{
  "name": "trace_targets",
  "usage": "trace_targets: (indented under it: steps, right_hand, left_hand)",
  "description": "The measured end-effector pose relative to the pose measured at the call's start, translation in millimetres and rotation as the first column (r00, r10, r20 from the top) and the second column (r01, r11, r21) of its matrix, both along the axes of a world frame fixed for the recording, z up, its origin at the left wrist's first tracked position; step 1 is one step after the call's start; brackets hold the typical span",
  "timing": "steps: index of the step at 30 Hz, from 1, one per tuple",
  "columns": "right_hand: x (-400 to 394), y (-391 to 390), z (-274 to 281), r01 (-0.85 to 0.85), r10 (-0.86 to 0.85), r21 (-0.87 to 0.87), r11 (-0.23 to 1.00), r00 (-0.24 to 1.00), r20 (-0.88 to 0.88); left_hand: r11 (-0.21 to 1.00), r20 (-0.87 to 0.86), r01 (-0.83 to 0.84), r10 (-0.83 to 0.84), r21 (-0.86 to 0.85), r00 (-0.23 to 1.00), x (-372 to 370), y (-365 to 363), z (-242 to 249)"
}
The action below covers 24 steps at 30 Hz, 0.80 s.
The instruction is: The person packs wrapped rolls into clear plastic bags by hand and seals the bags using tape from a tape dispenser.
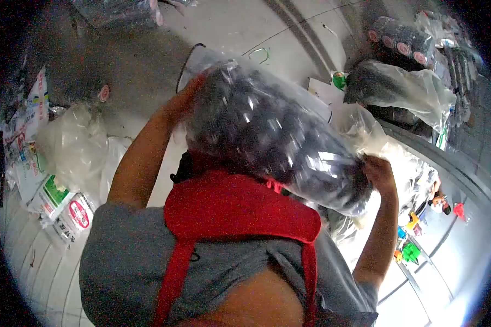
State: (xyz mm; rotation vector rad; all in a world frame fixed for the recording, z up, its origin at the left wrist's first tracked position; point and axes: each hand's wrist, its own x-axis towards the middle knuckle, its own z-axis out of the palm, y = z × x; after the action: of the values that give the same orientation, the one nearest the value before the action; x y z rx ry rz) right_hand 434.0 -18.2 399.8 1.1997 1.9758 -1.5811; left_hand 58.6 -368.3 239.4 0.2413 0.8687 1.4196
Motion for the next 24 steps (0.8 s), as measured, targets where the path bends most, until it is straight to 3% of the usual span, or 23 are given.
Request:
trace_targets:
  steps: [1,2,4,5,7,8,10,12,13,14,15,16,17,19,20,21,23,24]
  right_hand:
    - [-25.9,15.2,-26.5,-0.090,0.058,0.103,0.991,0.957,0.283]
    - [-40.4,27.1,-50.1,-0.136,0.124,0.032,0.990,0.961,0.249]
    - [-69.7,50.7,-96.1,-0.224,0.240,-0.111,0.968,0.957,0.163]
    - [-79.8,59.4,-113.3,-0.214,0.248,-0.231,0.949,0.960,0.131]
    - [-99.0,63.4,-141.4,-0.209,0.218,-0.411,0.887,0.976,-0.025]
    - [-105.5,69.9,-166.7,-0.603,0.583,-0.078,0.794,0.792,-0.181]
    - [-112.8,64.4,-179.7,-0.789,0.847,0.309,0.532,0.501,-0.179]
    - [-147.2,46.2,-143.4,-0.669,0.680,-0.132,0.732,0.729,0.079]
    - [-140.6,48.9,-133.3,-0.664,0.676,-0.135,0.736,0.733,0.080]
    - [-128.4,58.4,-126.4,-0.515,0.516,-0.069,0.854,0.856,-0.004]
    - [-114.6,65.4,-115.5,-0.342,0.338,-0.023,0.940,0.936,-0.093]
    - [-99.0,66.0,-88.1,-0.254,0.255,0.026,0.967,0.952,-0.172]
    - [-77.9,63.8,-63.3,-0.150,0.163,0.070,0.986,0.954,-0.252]
    - [-7.5,64.5,-81.2,-0.137,0.111,-0.042,0.990,0.919,-0.379]
    - [16.7,43.6,-86.2,-0.127,0.093,-0.053,0.990,0.902,-0.422]
    - [31.4,25.0,-84.1,-0.124,0.080,-0.064,0.990,0.880,-0.468]
    - [13.2,-17.7,-62.3,0.084,-0.188,-0.245,0.966,0.878,-0.440]
    - [6.4,-30.5,-61.1,0.145,-0.248,-0.284,0.948,0.895,-0.371]
  left_hand:
    - [0.999,0.059,-0.043,0.044,-0.020,0.997,-1.4,10.4,-3.5]
    - [0.985,0.069,-0.106,0.116,-0.136,0.991,-0.3,21.7,0.6]
    - [0.908,-0.058,-0.280,0.276,-0.311,0.959,4.8,19.7,-36.2]
    - [0.899,-0.063,-0.275,0.270,-0.341,0.961,10.1,6.3,-30.8]
    - [0.687,-0.102,-0.364,0.392,-0.629,0.914,11.8,-12.4,-5.1]
    - [0.678,-0.128,-0.347,0.353,-0.648,0.927,11.7,-19.7,1.0]
    - [0.618,-0.237,-0.462,0.414,-0.636,0.879,12.7,-27.6,3.5]
    - [0.652,-0.248,-0.479,0.419,-0.587,0.874,10.0,-30.2,9.7]
    - [0.677,-0.244,-0.510,0.454,-0.531,0.857,10.0,-38.5,12.4]
    - [0.674,-0.239,-0.507,0.455,-0.537,0.858,11.2,-41.9,10.4]
    - [0.760,-0.190,-0.519,0.486,-0.391,0.853,14.5,-47.0,7.6]
    - [0.820,-0.136,-0.522,0.504,-0.236,0.853,18.1,-54.4,5.6]
    - [0.824,-0.125,-0.508,0.493,-0.250,0.861,17.4,-65.4,-0.6]
    - [0.802,-0.312,-0.531,0.448,-0.273,0.838,17.8,-78.8,-13.9]
    - [0.779,-0.184,-0.556,0.525,-0.289,0.831,22.5,-67.0,9.0]
    - [0.780,-0.179,-0.556,0.527,-0.287,0.831,25.6,-55.3,18.5]
    - [0.467,-0.451,-0.729,0.578,-0.500,0.680,27.1,-44.6,31.2]
    - [0.464,-0.470,-0.715,0.544,-0.522,0.696,24.3,-46.0,33.3]
